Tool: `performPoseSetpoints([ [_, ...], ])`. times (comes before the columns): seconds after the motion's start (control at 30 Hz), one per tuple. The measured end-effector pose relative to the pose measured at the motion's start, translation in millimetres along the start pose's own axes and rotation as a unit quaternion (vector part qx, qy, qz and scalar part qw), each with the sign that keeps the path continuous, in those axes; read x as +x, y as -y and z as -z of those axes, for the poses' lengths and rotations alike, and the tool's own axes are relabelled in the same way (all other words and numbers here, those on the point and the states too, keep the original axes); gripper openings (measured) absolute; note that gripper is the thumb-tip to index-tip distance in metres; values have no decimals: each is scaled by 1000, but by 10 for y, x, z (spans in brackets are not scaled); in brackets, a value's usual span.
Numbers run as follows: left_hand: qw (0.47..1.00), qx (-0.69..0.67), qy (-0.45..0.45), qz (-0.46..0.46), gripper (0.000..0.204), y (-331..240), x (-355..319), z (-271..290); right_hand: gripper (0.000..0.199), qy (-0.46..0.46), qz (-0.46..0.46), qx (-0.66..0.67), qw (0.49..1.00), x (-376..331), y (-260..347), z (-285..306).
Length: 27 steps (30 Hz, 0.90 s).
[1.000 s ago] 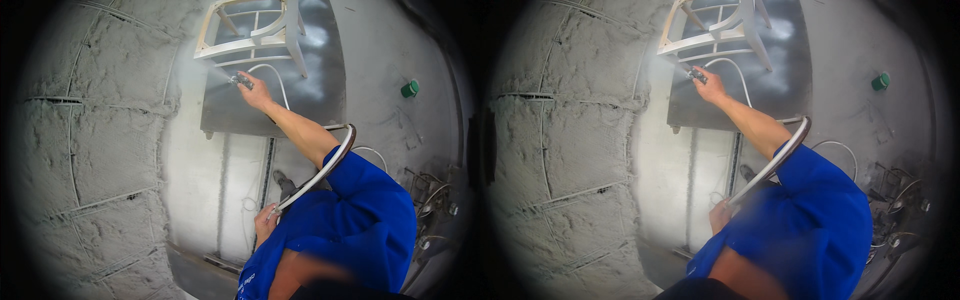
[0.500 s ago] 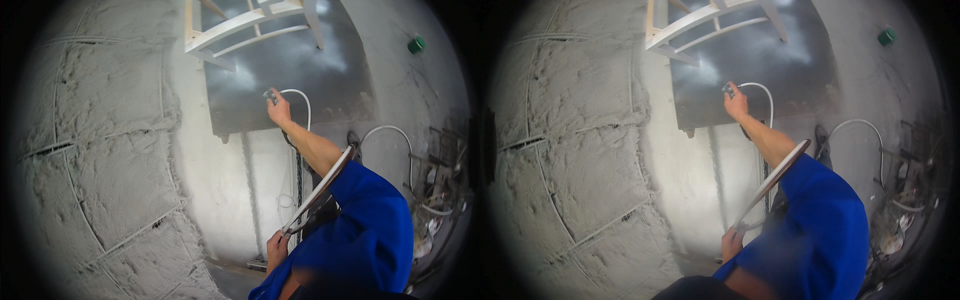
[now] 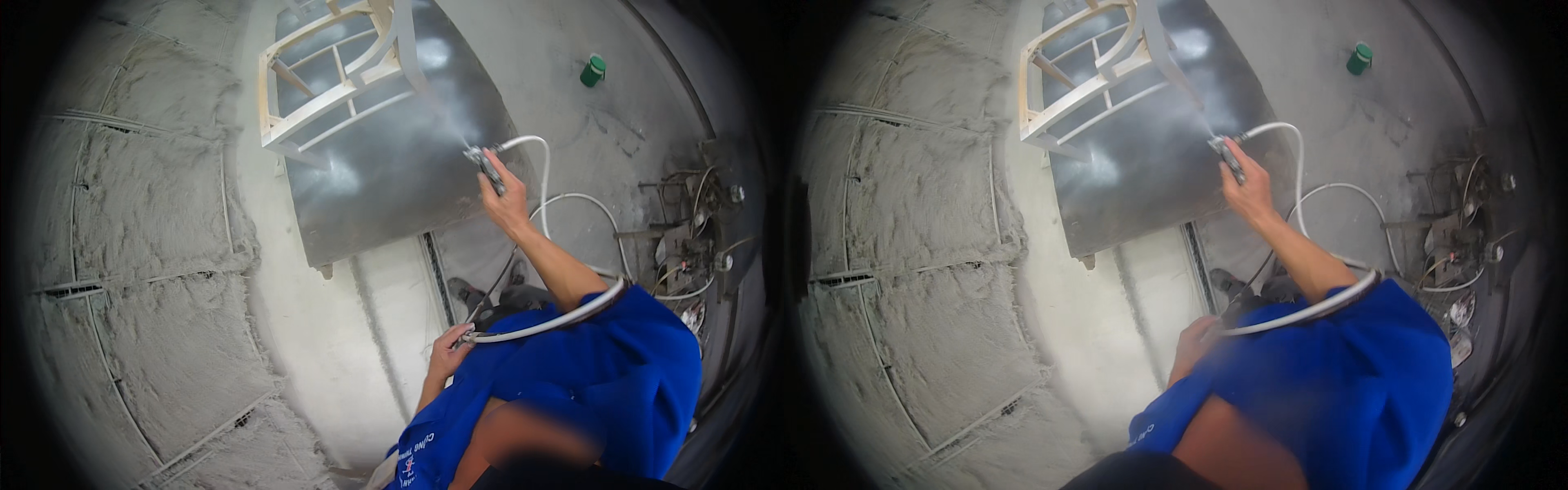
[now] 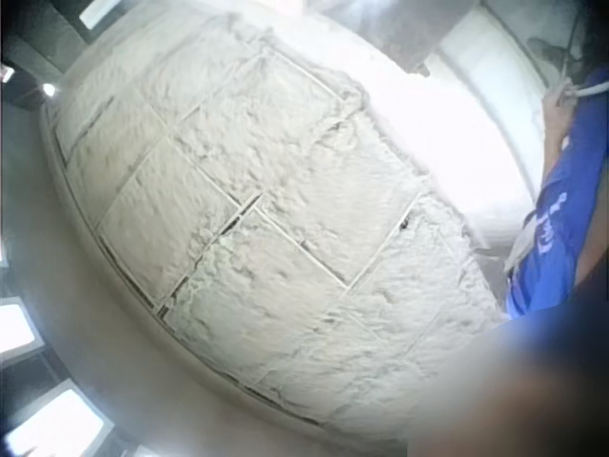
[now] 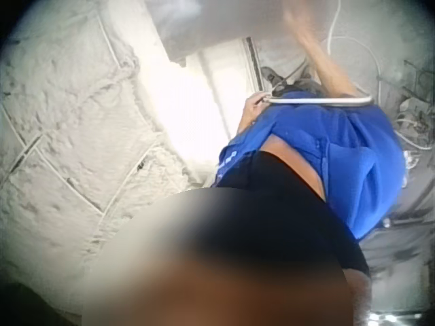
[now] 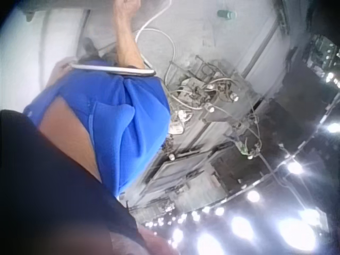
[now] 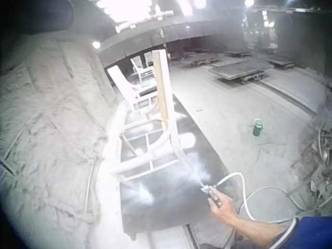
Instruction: The person uses a spray gun to apply white paint to wooden chair frames. They rotate and reposition each chair to coat all sides, then place the painted chair on a metal table and repeat the process with another chair.
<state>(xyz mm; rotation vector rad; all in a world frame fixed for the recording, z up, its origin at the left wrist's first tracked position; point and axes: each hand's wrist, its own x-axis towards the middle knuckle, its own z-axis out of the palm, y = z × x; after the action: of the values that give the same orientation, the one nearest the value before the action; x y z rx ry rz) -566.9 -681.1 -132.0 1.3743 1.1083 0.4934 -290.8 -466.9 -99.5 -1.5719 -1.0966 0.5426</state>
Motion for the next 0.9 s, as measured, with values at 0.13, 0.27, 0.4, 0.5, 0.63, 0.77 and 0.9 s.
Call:
performPoseSetpoints([
  [0.13, 986, -159, 37, 18, 39, 31, 450, -139, 54, 76, 118, -128, 982, 50, -302, 696],
  [0.27, 997, -58, -56, 11, 33, -148, 990, 70, 55, 154, 72, -192, 967, 307, -644, 851],
  [0.4, 968, 84, -232, 43, 25, -475, 1568, 917, 49, 85, 59, -171, 980, 525, -829, 1037],
  [0.5, 924, 157, -346, -30, 32, -737, 2189, 1990, 45, 135, 76, -160, 975, 717, -811, 1300],
  [0.63, 825, 358, -435, -35, 38, -1121, 3427, 3731, 47, 184, 63, -217, 957, 1089, -510, 1572],
  [0.77, 788, 421, -432, 123, 46, -1243, 4700, 4996, 50, 190, 87, -306, 929, 1549, -27, 1755],
  [0.9, 836, 378, -327, 226, 63, -1072, 5418, 5604, 54, 182, 105, -375, 903, 1907, 345, 1983],
])
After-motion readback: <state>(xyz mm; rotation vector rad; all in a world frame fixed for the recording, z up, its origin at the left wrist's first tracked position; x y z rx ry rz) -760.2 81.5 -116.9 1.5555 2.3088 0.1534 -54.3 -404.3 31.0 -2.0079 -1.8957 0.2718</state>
